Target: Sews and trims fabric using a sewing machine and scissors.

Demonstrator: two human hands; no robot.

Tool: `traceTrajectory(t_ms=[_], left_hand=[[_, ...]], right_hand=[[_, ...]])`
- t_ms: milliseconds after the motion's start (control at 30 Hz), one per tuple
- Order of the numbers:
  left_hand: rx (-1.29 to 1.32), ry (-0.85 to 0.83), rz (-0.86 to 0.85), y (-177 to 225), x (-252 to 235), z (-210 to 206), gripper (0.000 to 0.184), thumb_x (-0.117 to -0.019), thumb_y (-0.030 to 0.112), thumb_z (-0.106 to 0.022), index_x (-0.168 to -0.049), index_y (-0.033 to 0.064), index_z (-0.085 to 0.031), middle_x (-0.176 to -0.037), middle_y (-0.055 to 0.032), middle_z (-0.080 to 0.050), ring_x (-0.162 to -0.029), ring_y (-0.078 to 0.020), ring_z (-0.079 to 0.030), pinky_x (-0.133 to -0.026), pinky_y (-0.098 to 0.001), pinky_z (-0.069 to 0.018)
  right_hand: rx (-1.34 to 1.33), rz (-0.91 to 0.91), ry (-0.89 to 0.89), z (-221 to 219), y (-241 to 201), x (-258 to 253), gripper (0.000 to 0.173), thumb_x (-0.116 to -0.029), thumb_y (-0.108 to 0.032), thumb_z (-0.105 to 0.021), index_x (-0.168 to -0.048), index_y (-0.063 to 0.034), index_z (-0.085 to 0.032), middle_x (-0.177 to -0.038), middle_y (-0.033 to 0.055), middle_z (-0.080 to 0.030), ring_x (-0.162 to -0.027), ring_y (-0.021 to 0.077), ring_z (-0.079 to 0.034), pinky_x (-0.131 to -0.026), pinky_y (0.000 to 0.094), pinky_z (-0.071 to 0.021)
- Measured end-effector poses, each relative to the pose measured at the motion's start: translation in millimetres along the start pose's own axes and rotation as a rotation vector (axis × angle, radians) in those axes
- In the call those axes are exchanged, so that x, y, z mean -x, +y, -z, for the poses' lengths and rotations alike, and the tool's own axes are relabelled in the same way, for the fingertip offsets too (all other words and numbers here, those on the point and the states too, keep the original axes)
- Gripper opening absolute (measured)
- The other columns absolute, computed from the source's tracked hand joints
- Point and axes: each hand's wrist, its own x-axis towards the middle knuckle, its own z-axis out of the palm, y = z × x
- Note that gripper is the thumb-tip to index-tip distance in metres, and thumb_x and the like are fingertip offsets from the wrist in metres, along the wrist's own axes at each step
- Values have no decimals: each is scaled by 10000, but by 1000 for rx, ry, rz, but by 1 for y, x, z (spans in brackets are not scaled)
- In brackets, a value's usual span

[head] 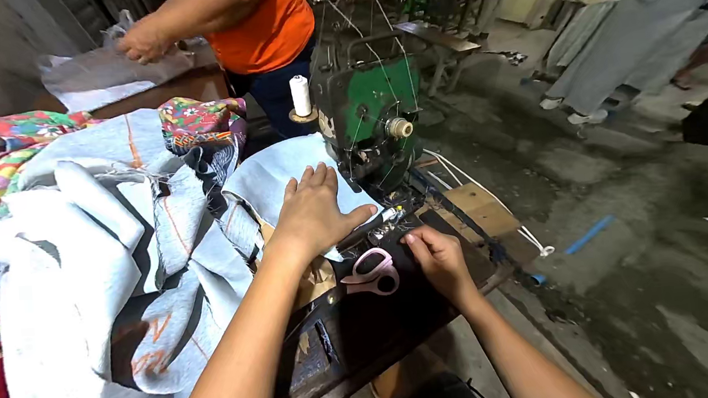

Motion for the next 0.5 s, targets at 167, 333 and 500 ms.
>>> traceTrajectory(t_ms=[167,333,500], left_hand=[[32,12,1,-5,1,-4,951,-943,642,-619,-1584,-4,-342,-1667,-200,-296,-1570,-363,-215,-1250,-600,-129],[46,32,-13,-10,1,-4,920,-953,605,-632,-1594,16,-335,-1677,-173,-290,-1572,-360,-210,-1254,-594,-117],[25,39,14,-10,-6,-3,942,-940,629,-631,-1593,17,-338,-1675,-171,-296,-1571,-347,-220,-1256,-590,-124]], right_hand=[[-61,-18,-65,2,0,1,256,-979,-96,-510,-869,40,-696,-653,-23,-586,-588,-73,-488,-578,99,-412],[-116,10,-75,2,5,-1,248,-962,-91,-521,-845,36,-698,-659,-19,-608,-584,-83,-499,-571,89,-419],[-124,108,-75,3,16,-3,265,-965,-105,-519,-828,43,-690,-642,10,-605,-573,-65,-517,-573,86,-432]])
